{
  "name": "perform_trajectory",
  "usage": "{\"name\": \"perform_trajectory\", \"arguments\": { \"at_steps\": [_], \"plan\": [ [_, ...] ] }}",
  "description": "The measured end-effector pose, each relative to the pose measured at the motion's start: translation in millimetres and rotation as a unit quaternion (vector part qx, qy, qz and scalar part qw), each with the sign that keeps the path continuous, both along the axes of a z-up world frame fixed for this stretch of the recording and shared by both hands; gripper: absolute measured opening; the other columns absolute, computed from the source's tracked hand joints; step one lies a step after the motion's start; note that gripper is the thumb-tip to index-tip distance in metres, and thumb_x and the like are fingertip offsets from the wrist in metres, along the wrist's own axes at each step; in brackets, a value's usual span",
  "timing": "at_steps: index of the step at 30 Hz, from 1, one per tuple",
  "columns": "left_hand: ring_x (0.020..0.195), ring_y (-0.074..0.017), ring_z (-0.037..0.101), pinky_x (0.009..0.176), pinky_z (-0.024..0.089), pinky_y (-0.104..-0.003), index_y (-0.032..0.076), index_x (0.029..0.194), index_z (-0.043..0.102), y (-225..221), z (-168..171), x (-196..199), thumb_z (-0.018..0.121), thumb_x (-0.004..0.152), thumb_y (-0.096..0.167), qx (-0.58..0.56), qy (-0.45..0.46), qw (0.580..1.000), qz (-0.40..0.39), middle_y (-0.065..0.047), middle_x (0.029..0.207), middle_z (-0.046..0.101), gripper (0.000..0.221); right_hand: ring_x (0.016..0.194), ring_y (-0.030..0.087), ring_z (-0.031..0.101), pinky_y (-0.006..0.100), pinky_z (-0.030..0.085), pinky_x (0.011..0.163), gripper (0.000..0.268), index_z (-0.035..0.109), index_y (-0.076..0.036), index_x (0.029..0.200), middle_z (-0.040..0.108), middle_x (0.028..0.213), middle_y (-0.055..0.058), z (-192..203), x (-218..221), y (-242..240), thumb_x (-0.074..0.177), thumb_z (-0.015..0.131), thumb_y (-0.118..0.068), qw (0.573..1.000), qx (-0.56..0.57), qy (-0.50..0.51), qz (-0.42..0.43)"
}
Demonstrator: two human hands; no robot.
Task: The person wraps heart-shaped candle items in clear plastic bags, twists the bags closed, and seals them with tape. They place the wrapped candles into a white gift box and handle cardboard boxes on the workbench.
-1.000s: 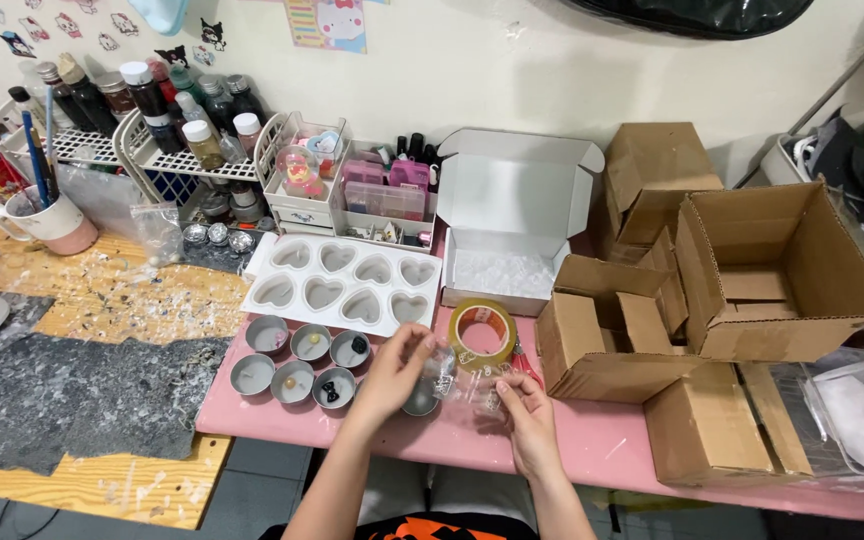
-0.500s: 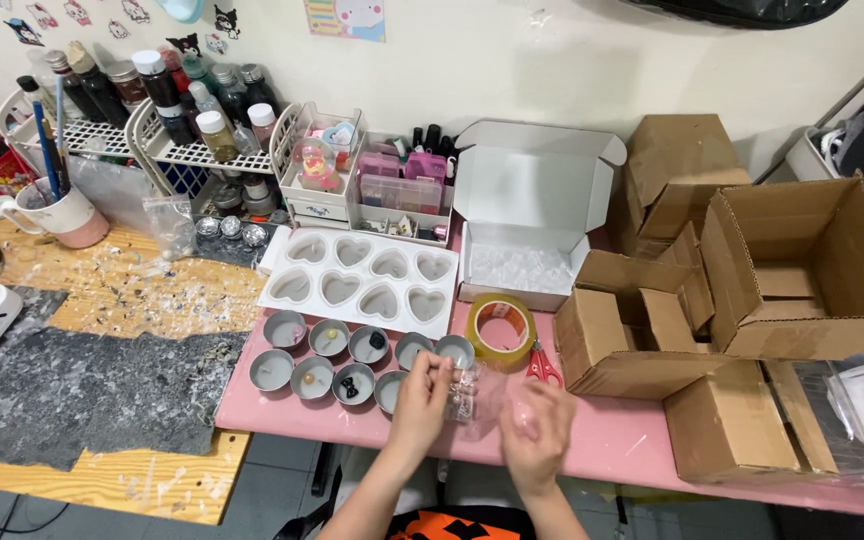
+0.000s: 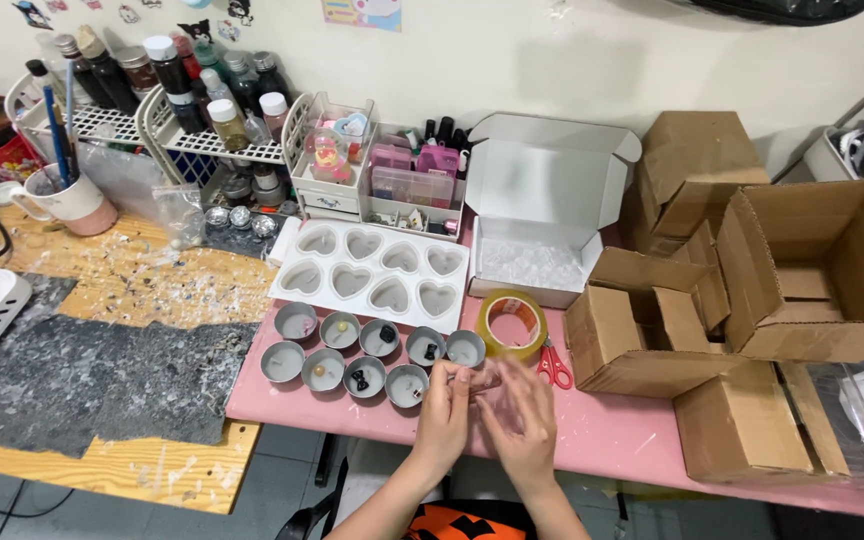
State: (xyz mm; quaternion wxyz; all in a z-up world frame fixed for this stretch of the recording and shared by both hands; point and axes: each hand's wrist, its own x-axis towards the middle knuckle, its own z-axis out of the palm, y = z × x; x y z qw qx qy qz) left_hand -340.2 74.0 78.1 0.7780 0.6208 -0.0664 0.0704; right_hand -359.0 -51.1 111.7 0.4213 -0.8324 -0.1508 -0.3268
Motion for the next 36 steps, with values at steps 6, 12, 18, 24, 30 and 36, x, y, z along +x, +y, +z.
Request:
{"name": "perform_trajectory", "arguments": {
  "at_steps": [6, 12, 18, 24, 30, 36],
  "plan": [
    [0.076, -0.0194, 0.078, 0.065, 0.056, -0.030, 0.005, 0.107, 0.061, 25, 20, 13, 0.056, 0.104, 0.023, 0.204, 0.006, 0.977, -0.065, -0.009, 0.082, 0.077, 0.019, 0.106, 0.025, 0.069, 0.052, 0.041, 0.113, 0.044, 0.075, -0.006, 0.114, 0.073, 0.107, 0.008, -1, 28, -39, 0.073, 0.085, -0.017, 0.991, -0.114, 0.029, 0.057],
    [0.088, -0.0207, 0.077, 0.072, 0.056, -0.036, 0.014, 0.114, 0.069, 48, 48, 31, 0.056, 0.100, 0.036, 0.361, -0.058, 0.928, -0.075, -0.003, 0.099, 0.081, 0.029, 0.081, 0.015, 0.071, 0.030, 0.058, 0.070, 0.015, 0.079, -0.002, 0.106, 0.079, 0.092, 0.008, -43, 69, -67, 0.093, 0.074, -0.008, 0.936, 0.109, 0.301, 0.148],
    [0.097, -0.0207, 0.078, 0.078, 0.058, -0.033, 0.010, 0.115, 0.065, 82, 58, 49, 0.052, 0.104, 0.037, 0.286, -0.025, 0.957, -0.031, -0.004, 0.103, 0.081, 0.032, 0.072, 0.015, 0.068, 0.028, 0.050, 0.058, 0.024, 0.070, -0.004, 0.116, 0.073, 0.085, 0.008, -15, 105, -67, 0.092, 0.072, -0.010, 0.938, 0.220, 0.269, -0.004],
    [0.084, -0.0264, 0.075, 0.074, 0.056, -0.036, 0.012, 0.113, 0.067, 93, 62, 53, 0.058, 0.099, 0.036, 0.356, 0.001, 0.934, 0.025, -0.008, 0.096, 0.077, 0.030, 0.082, 0.022, 0.071, 0.033, 0.055, 0.077, 0.047, 0.055, -0.002, 0.135, 0.073, 0.087, 0.011, -10, 136, -53, 0.094, 0.075, -0.013, 0.980, 0.039, 0.151, -0.126],
    [0.093, -0.0288, 0.072, 0.078, 0.054, -0.040, 0.013, 0.111, 0.068, 110, 41, 67, 0.060, 0.098, 0.034, 0.394, -0.029, 0.916, 0.070, -0.011, 0.104, 0.073, 0.026, 0.131, 0.041, 0.050, 0.049, 0.051, 0.099, 0.067, 0.041, -0.001, 0.147, 0.045, 0.143, 0.028, -13, 143, -48, 0.093, 0.075, -0.021, 0.959, -0.106, 0.202, -0.165],
    [0.104, -0.0328, 0.067, 0.085, 0.052, -0.043, 0.012, 0.114, 0.067, 117, 39, 73, 0.062, 0.098, 0.029, 0.413, -0.057, 0.905, 0.089, -0.011, 0.105, 0.072, 0.025, 0.143, 0.045, 0.037, 0.052, 0.039, 0.112, 0.063, 0.047, 0.003, 0.145, 0.036, 0.155, 0.029, -10, 135, -49, 0.092, 0.074, -0.016, 0.977, -0.152, 0.052, -0.140]
  ]
}}
